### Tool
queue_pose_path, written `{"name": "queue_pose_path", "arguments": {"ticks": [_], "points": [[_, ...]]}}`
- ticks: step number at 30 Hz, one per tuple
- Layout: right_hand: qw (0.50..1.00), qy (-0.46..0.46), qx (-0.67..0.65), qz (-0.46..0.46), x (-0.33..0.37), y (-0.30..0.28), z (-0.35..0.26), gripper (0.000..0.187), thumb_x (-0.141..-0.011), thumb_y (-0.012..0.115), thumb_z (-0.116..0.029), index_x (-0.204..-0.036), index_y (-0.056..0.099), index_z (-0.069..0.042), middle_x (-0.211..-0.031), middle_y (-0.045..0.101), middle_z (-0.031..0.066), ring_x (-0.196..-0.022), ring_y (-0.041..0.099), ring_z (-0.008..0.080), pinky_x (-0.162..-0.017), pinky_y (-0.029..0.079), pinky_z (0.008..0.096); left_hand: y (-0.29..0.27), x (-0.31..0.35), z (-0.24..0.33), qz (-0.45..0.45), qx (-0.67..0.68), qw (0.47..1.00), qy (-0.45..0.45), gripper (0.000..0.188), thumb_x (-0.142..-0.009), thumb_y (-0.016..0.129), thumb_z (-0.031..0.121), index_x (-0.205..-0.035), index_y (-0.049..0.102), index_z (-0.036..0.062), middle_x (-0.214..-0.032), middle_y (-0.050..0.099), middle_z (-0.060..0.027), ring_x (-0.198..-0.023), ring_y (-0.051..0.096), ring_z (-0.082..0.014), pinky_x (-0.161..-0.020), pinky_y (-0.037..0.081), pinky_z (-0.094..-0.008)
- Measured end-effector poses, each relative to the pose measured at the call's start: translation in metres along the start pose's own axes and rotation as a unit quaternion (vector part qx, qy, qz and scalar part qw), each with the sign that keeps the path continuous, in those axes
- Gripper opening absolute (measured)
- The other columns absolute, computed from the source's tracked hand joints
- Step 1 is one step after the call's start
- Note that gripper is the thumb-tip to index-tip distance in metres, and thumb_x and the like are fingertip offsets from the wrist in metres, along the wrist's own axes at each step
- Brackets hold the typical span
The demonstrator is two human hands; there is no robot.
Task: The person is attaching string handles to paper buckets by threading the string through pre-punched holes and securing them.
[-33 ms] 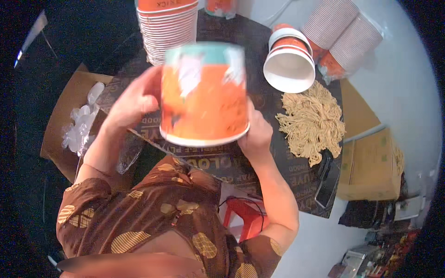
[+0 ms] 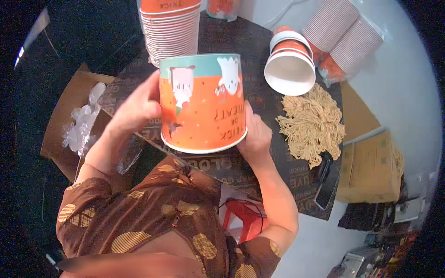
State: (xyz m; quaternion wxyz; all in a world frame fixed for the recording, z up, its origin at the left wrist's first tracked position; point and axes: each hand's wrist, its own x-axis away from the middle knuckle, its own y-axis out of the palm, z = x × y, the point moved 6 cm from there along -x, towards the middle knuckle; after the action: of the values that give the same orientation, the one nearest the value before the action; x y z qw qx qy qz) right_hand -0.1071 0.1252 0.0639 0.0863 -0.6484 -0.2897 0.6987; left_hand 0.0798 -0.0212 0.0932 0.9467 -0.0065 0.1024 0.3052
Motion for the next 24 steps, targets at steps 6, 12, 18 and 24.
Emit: {"name": "queue_pose_path", "arguments": {"ticks": [6, 12, 18, 24], "points": [[0.999, -0.020, -0.033, -0.035, -0.007, -0.006, -0.012, 0.057, -0.077, 0.067, -0.002, -0.127, 0.045, 0.015, -0.088, 0.062, 0.0188, -0.062, 0.060, 0.0255, -0.051, 0.049, 0.0329, 0.008, 0.028, 0.015, 0.086, 0.020, 0.995, 0.049, 0.104, -0.060, 0.085, 0.025, -0.142, 0.026, 0.0006, -0.126, 0.050, -0.0134, -0.121, 0.048, -0.0208, -0.106, 0.037, -0.0370], [0.992, 0.077, -0.095, -0.031, -0.003, -0.017, 0.010, 0.054, -0.079, 0.057, 0.002, -0.131, 0.045, 0.011, -0.103, 0.062, 0.0195, -0.066, 0.058, 0.0229, -0.054, 0.049, 0.0308, -0.064, 0.057, 0.129, 0.311, -0.134, 0.876, 0.342, 0.050, -0.070, 0.075, 0.014, -0.112, 0.050, 0.0020, -0.085, 0.061, -0.0055, -0.063, 0.062, -0.0142, -0.054, 0.051, -0.0258], [0.990, 0.086, -0.110, -0.031, -0.006, -0.012, 0.019, 0.037, -0.089, 0.052, -0.003, -0.124, 0.052, 0.008, -0.104, 0.062, 0.0215, -0.083, 0.063, 0.0297, -0.069, 0.052, 0.0348, -0.158, -0.034, 0.254, 0.264, -0.327, 0.841, 0.342, 0.071, -0.077, 0.079, 0.025, -0.126, 0.034, -0.0022, -0.101, 0.059, -0.0131, -0.068, 0.062, -0.0141, -0.056, 0.053, -0.0276], [0.990, 0.097, -0.091, -0.034, 0.001, -0.014, 0.027, 0.030, -0.091, 0.051, -0.006, -0.117, 0.057, 0.007, -0.102, 0.062, 0.0212, -0.089, 0.064, 0.0324, -0.075, 0.053, 0.0388, -0.144, -0.127, 0.241, 0.353, -0.312, 0.820, 0.325, 0.110, -0.063, 0.088, 0.034, -0.136, 0.017, -0.0084, -0.120, 0.048, -0.0219, -0.105, 0.056, -0.0279, -0.084, 0.052, -0.0378]]}}
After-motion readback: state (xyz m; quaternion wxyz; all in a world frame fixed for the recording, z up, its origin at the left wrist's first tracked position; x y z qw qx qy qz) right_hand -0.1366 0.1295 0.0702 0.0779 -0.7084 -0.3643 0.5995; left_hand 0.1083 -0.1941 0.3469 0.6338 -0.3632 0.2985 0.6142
